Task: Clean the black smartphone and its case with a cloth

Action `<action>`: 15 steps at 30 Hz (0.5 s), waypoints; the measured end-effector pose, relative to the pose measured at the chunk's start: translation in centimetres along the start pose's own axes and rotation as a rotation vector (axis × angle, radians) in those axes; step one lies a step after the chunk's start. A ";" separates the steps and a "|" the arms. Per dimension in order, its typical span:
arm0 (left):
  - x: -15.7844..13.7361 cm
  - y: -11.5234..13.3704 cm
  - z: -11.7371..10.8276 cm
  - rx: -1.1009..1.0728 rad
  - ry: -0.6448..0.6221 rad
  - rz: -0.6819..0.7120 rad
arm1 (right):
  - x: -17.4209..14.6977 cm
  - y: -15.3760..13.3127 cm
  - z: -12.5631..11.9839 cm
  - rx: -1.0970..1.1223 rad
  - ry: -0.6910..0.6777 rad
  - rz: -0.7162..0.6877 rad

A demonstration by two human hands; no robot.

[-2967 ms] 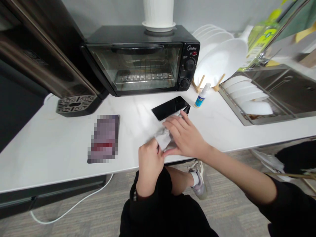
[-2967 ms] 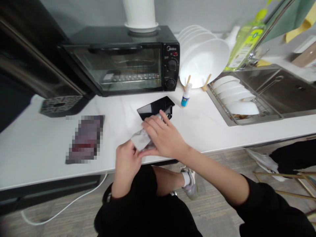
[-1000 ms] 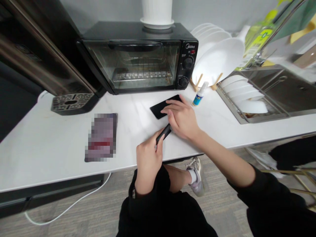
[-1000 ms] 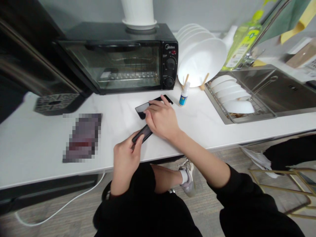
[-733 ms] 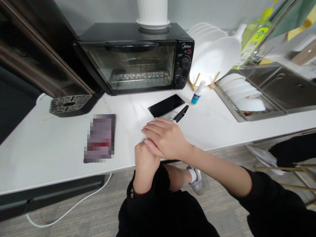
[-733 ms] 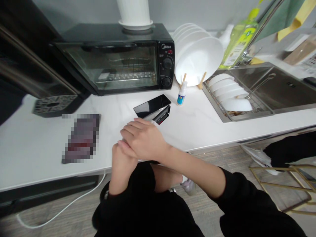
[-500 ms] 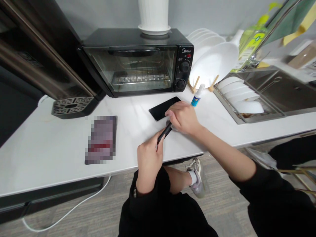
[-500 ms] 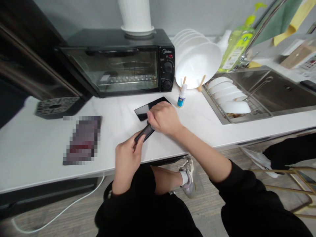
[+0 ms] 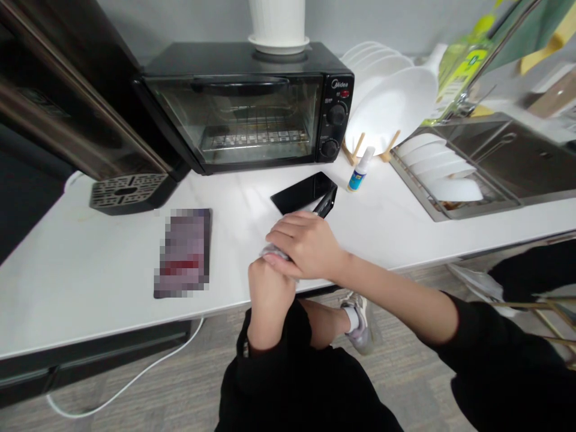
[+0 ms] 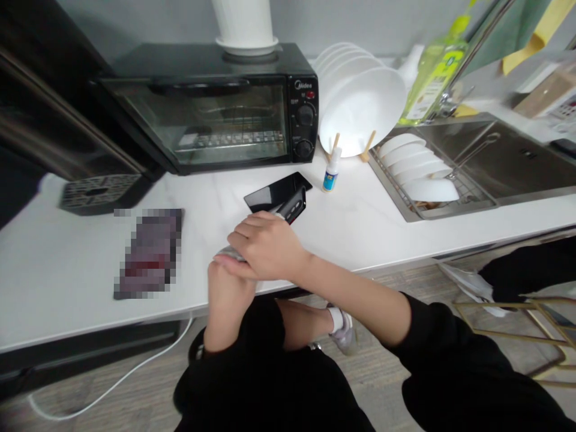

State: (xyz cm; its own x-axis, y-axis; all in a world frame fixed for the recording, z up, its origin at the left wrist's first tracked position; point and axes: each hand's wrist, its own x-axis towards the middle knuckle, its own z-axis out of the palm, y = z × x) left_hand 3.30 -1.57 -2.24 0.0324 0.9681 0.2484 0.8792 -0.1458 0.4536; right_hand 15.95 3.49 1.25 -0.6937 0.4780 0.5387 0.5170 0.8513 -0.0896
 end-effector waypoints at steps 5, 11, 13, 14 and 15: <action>-0.6 0.7 -0.7 -0.147 0.106 0.061 | -0.6 6.8 -1.9 -0.028 -0.016 0.182; -0.7 1.2 -0.6 -0.158 0.110 0.045 | -1.0 7.7 -1.8 -0.005 0.098 0.297; -0.4 1.0 -0.3 -0.096 0.075 0.023 | -0.7 4.7 -1.0 0.033 0.120 0.219; -0.3 0.8 -0.1 -0.057 0.047 0.017 | -0.5 3.0 -0.5 0.057 0.117 0.155; -0.2 0.7 0.2 -0.019 0.020 0.012 | -0.4 1.4 -0.1 0.079 0.120 0.081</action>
State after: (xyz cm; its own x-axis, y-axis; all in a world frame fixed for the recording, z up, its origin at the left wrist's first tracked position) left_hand 3.94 -1.84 -2.13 0.0332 0.9621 0.2706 0.8694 -0.1614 0.4671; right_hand 16.98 4.47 0.99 -0.5837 0.5209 0.6228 0.5249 0.8274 -0.2000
